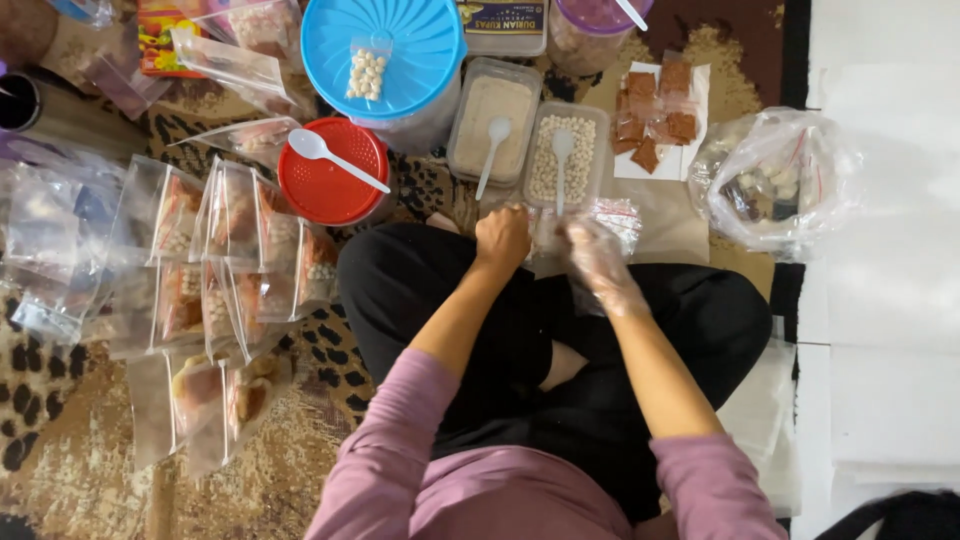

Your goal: Manually portioning and packing small white food items into plastic bags

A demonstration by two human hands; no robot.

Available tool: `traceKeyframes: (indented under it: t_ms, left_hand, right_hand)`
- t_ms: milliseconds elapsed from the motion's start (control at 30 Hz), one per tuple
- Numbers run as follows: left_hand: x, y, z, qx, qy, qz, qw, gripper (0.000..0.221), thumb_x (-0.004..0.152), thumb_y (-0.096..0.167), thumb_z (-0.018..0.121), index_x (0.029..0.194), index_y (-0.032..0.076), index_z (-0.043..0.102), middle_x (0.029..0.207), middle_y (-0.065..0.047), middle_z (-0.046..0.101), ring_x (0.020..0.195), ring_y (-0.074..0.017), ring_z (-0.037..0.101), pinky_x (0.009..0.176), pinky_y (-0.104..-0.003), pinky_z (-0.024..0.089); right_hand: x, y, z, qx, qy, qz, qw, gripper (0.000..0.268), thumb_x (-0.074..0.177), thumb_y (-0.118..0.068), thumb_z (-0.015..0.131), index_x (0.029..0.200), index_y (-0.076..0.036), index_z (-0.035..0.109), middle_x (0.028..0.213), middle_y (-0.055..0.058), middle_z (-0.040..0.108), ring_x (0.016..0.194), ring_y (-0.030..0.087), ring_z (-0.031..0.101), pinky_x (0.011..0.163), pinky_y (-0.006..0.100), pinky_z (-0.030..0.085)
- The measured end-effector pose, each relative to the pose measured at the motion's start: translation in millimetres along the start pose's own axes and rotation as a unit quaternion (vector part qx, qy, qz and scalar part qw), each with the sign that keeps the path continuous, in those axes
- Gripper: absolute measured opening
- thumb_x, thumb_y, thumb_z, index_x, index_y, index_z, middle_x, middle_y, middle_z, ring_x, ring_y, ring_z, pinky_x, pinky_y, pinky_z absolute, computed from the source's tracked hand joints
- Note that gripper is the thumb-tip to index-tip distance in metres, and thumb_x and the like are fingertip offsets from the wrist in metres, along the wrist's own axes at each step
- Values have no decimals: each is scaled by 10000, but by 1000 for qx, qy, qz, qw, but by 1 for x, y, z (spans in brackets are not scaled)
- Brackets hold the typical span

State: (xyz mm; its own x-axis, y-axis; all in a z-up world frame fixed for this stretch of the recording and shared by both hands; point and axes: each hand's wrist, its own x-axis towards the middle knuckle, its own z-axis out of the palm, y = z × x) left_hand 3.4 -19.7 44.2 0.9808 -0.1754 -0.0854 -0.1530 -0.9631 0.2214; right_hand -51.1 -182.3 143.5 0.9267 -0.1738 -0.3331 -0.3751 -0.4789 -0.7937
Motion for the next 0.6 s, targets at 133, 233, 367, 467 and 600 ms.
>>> traceKeyframes:
  t_ms: [133, 233, 367, 467, 600]
  left_hand:
    - [4, -10, 64, -15, 86, -47, 995, 115, 643, 198, 703, 745, 174, 656, 584, 6, 635, 565, -242, 712, 480, -378, 578]
    - [13, -21, 93, -69, 108, -36, 991, 217, 787, 412, 642, 737, 203, 608, 619, -16, 636, 626, -250, 730, 509, -368, 573]
    - [19, -26, 122, -132, 122, -2, 984, 72, 789, 286, 672, 766, 217, 668, 676, -13, 638, 663, -252, 712, 573, -358, 566]
    - [12, -24, 125, -78, 189, 27, 979, 71, 795, 267, 625, 729, 240, 633, 655, 0, 578, 611, -225, 661, 549, -325, 527]
    - [1, -23, 115, -67, 282, 82, 954, 82, 748, 244, 605, 717, 279, 537, 700, 29, 508, 598, -192, 563, 556, -313, 460]
  right_hand:
    - [40, 83, 44, -237, 128, -385, 883, 109, 912, -99, 666, 905, -44, 760, 840, 190, 728, 871, 384, 726, 762, 418, 590]
    - [28, 53, 48, -316, 114, -236, 912, 194, 975, -337, 566, 1008, -165, 648, 820, 74, 695, 840, 285, 734, 752, 413, 601]
    - [45, 96, 54, -329, 84, -248, 907, 210, 966, -315, 546, 1018, -129, 628, 863, 97, 670, 912, 321, 715, 769, 433, 593]
    - [42, 101, 48, -234, 49, -238, 941, 248, 971, -296, 566, 1082, -92, 651, 1022, 163, 679, 1081, 366, 662, 909, 461, 564]
    - [42, 101, 44, -293, 91, -314, 899, 206, 893, -301, 681, 1051, -168, 689, 1040, 59, 711, 1059, 281, 703, 881, 402, 591]
